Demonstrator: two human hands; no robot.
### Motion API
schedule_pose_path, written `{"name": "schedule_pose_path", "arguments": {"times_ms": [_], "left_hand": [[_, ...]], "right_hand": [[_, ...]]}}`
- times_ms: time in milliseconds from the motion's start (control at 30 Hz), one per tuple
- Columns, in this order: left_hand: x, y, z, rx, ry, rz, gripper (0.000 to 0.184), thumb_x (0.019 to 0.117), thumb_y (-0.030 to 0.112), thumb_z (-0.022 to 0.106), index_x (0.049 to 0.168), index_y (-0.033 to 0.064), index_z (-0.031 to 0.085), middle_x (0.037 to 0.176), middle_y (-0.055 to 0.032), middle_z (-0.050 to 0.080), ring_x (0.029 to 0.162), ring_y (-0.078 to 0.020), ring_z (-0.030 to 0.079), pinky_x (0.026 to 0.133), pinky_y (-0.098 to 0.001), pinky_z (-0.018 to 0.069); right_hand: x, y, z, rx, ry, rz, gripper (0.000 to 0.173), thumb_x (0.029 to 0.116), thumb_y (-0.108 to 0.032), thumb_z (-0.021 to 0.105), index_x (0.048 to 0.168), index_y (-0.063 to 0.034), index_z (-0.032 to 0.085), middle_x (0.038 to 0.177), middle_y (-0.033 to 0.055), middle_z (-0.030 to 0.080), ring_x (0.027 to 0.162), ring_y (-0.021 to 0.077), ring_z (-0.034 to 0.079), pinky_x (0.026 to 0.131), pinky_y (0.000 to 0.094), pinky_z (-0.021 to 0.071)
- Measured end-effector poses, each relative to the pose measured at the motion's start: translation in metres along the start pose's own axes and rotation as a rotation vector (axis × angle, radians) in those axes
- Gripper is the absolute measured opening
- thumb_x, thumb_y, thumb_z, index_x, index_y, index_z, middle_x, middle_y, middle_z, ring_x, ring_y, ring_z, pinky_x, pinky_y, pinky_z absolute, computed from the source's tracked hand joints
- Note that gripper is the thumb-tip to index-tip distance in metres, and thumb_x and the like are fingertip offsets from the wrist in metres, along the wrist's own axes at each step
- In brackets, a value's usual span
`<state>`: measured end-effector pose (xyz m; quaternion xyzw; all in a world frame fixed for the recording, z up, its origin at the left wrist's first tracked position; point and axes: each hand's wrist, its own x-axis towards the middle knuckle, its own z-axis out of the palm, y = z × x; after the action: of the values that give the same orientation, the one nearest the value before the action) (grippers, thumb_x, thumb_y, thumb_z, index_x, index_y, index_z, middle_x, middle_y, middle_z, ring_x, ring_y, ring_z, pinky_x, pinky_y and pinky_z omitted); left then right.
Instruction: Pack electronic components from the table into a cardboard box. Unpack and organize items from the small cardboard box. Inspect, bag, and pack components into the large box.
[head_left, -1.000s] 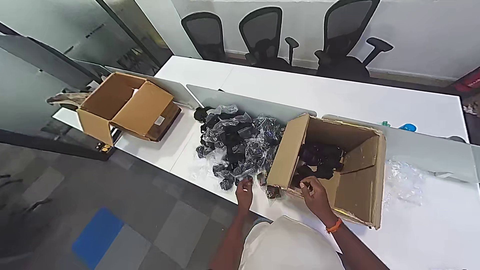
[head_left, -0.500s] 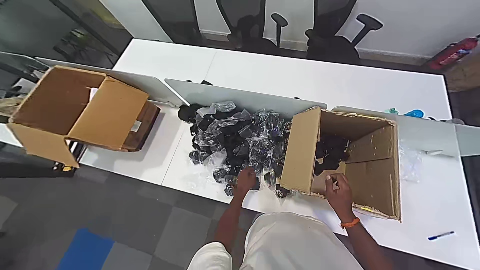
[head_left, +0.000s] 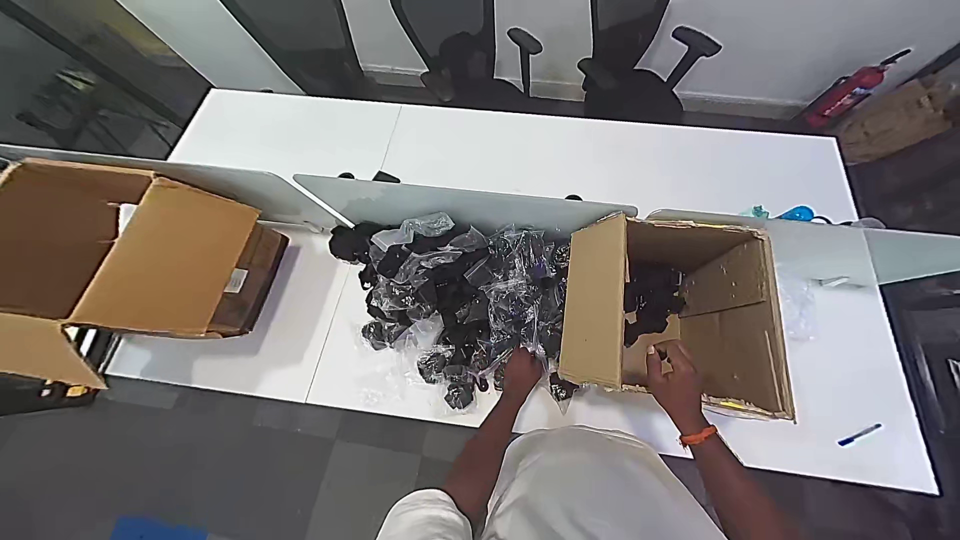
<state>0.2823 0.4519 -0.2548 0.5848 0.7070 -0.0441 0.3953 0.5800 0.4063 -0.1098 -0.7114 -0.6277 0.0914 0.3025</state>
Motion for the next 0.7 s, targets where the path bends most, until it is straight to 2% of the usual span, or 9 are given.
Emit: {"name": "schedule_pose_path", "arguments": {"times_ms": [67,167,333,433,500,600,700], "left_hand": [[-0.002,0.005,-0.008,0.045,-0.033,-0.023,0.059,0.0954,0.057,0.052,0.116,0.0039,0.070,0.118,-0.0200,0.070,0.109,-0.0371,0.069,0.090,-0.0610,0.0561],[-0.001,0.017,-0.009,0.142,-0.113,-0.042,0.069,0.0915,0.068,0.050,0.114,0.0065,0.072,0.119,-0.0200,0.070,0.114,-0.0387,0.067,0.092,-0.0627,0.0545],[0.002,0.037,-0.015,0.178,-0.178,-0.100,0.054,0.0892,0.051,0.065,0.113,0.0033,0.071,0.120,-0.0203,0.070,0.113,-0.0393,0.067,0.091,-0.0633,0.0544],[-0.005,0.036,-0.018,0.155,-0.168,-0.119,0.053,0.0878,0.049,0.065,0.114,0.0026,0.071,0.120,-0.0211,0.070,0.113,-0.0395,0.067,0.090,-0.0624,0.0550],[-0.007,0.030,-0.015,0.115,-0.118,-0.108,0.063,0.0863,0.054,0.065,0.122,0.0028,0.067,0.123,-0.0211,0.068,0.115,-0.0393,0.066,0.092,-0.0616,0.0551],[-0.010,0.031,-0.010,0.083,-0.081,-0.103,0.079,0.0819,0.053,0.072,0.138,0.0006,0.055,0.137,-0.0250,0.059,0.120,-0.0423,0.063,0.094,-0.0615,0.0550],[-0.010,0.038,0.001,0.116,-0.088,-0.126,0.071,0.0849,0.046,0.069,0.137,0.0004,0.056,0.138,-0.0247,0.058,0.121,-0.0426,0.062,0.093,-0.0612,0.0552]], "right_hand": [[0.001,-0.001,0.001,-0.003,0.002,0.000,0.031,0.0994,-0.032,0.052,0.091,-0.0071,0.070,0.090,0.0081,0.067,0.084,0.0197,0.065,0.077,0.0396,0.0555],[0.002,0.001,0.001,-0.006,0.006,-0.013,0.031,0.0989,-0.031,0.053,0.090,-0.0072,0.070,0.088,0.0074,0.066,0.082,0.0178,0.065,0.074,0.0368,0.0559],[0.001,0.002,0.001,0.000,-0.006,-0.003,0.029,0.0992,-0.032,0.054,0.092,-0.0084,0.070,0.089,0.0055,0.066,0.081,0.0155,0.064,0.073,0.0343,0.0558],[0.000,0.001,-0.001,0.007,0.001,-0.002,0.029,0.0983,-0.032,0.055,0.091,-0.0083,0.070,0.088,0.0052,0.066,0.080,0.0146,0.064,0.072,0.0332,0.0559],[0.000,-0.001,0.000,0.015,-0.009,-0.002,0.028,0.0984,-0.031,0.055,0.090,-0.0087,0.070,0.088,0.0045,0.066,0.080,0.0141,0.064,0.073,0.0328,0.0564],[0.001,-0.002,0.001,0.016,-0.016,-0.011,0.030,0.0983,-0.032,0.055,0.090,-0.0083,0.071,0.088,0.0050,0.066,0.081,0.0155,0.065,0.074,0.0342,0.0564],[0.002,-0.001,0.002,0.015,-0.023,-0.020,0.029,0.0982,-0.032,0.055,0.090,-0.0091,0.071,0.088,0.0047,0.066,0.081,0.0153,0.065,0.074,0.0353,0.0567]]}}
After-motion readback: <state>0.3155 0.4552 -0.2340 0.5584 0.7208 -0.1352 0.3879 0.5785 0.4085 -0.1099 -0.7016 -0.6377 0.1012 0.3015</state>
